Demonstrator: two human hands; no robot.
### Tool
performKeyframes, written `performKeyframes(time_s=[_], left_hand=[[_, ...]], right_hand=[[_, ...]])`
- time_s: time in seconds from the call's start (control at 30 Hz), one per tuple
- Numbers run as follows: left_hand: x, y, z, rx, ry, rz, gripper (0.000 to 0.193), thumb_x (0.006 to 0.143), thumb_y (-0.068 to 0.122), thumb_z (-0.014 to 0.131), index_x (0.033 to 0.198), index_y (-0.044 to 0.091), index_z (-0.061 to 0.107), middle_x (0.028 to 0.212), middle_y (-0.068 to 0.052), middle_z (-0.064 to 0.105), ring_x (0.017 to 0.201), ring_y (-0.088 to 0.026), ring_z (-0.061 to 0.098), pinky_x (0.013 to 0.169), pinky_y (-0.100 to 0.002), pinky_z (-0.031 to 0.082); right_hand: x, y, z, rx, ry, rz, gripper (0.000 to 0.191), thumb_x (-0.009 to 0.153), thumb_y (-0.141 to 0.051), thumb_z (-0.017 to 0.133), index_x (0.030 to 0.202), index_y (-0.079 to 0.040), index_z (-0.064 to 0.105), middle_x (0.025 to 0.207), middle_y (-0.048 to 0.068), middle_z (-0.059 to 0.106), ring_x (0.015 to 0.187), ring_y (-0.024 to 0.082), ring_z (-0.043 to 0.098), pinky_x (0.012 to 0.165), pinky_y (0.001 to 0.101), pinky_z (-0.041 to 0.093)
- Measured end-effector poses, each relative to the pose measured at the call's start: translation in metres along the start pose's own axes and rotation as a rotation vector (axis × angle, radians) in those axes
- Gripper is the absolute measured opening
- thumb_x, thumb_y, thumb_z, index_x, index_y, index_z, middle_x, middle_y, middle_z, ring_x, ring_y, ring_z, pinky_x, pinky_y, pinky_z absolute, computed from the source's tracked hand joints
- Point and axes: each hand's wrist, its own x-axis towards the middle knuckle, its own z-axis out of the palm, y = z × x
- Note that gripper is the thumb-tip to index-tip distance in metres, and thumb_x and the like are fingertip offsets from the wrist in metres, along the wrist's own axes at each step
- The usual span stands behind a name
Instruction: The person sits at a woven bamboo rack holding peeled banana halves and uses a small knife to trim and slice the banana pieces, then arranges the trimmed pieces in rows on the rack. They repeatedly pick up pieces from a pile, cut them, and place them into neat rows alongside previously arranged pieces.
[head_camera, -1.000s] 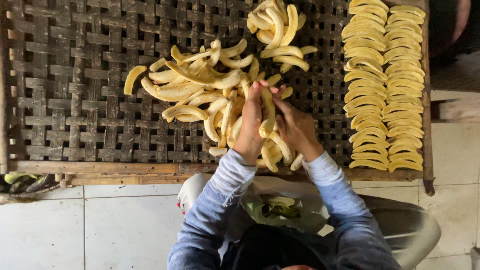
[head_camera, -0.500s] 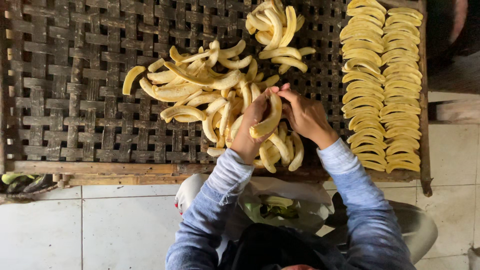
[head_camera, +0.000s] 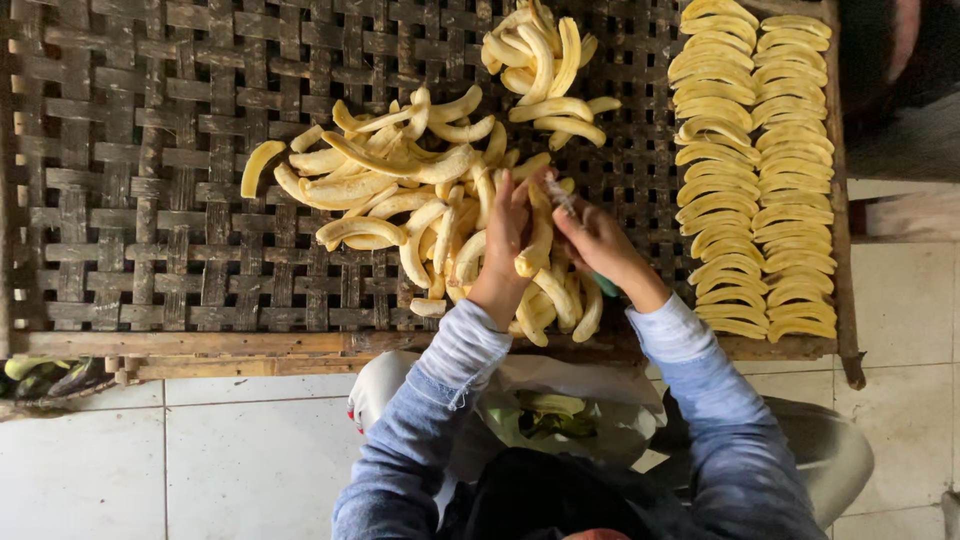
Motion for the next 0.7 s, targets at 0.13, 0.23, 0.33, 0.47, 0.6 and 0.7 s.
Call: performKeyframes(time_s=[0.13,0.23,0.33,0.47,0.6,0.7], left_hand=[[0.005,-0.001,-0.007,0.198,0.159,0.059,0.067,0.106,0.053,0.043,0.152,0.005,0.047,0.149,-0.01,0.052,0.134,-0.024,0.048,0.115,-0.04,0.036],[0.003,0.008,-0.008,0.321,0.322,0.12,0.064,0.103,0.05,0.044,0.154,0.01,0.044,0.16,-0.007,0.045,0.15,-0.023,0.041,0.122,-0.042,0.029],[0.005,0.023,-0.011,0.306,0.411,0.182,0.065,0.1,0.048,0.041,0.158,0.019,0.04,0.167,-0.005,0.035,0.156,-0.025,0.015,0.122,-0.052,0.008],[0.002,0.027,-0.02,0.342,0.348,0.206,0.065,0.101,0.05,0.041,0.158,0.018,0.037,0.167,-0.005,0.035,0.158,-0.028,0.016,0.121,-0.054,0.005],[0.002,0.022,-0.022,0.285,0.383,0.224,0.063,0.098,0.045,0.05,0.154,0.017,0.043,0.162,-0.005,0.043,0.155,-0.03,0.023,0.121,-0.053,0.01],[0.003,0.026,-0.025,0.234,0.416,0.227,0.063,0.095,0.047,0.054,0.151,0.018,0.046,0.158,-0.004,0.048,0.153,-0.03,0.027,0.121,-0.053,0.012]], right_hand=[[0.016,0.016,0.009,0.464,-0.181,0.171,0.022,0.103,-0.024,0.062,0.115,-0.006,0.063,0.066,-0.001,0.055,0.045,0.005,0.045,0.038,0.0207,0.031],[0.034,0.012,0.012,0.567,-0.105,0.271,0.018,0.099,-0.019,0.065,0.107,-0.004,0.069,0.073,0.001,0.062,0.048,0.007,0.051,0.039,0.0215,0.035],[0.061,-0.011,0.003,0.426,0.052,0.302,0.016,0.095,-0.02,0.069,0.104,-0.006,0.069,0.078,0.001,0.067,0.05,0.008,0.055,0.04,0.0206,0.038],[0.114,-0.056,-0.031,0.289,0.184,0.107,0.019,0.095,-0.019,0.075,0.102,-0.004,0.064,0.077,0.0,0.062,0.054,0.005,0.055,0.042,0.0204,0.04],[0.144,-0.077,-0.058,0.217,0.364,-0.107,0.027,0.096,-0.024,0.08,0.101,-0.004,0.062,0.085,0.004,0.064,0.059,0.009,0.058,0.046,0.0229,0.044],[0.133,-0.053,-0.052,-0.336,0.491,-0.247,0.036,0.092,-0.028,0.084,0.105,-0.004,0.06,0.094,0.006,0.067,0.075,0.015,0.065,0.065,0.0308,0.055]])
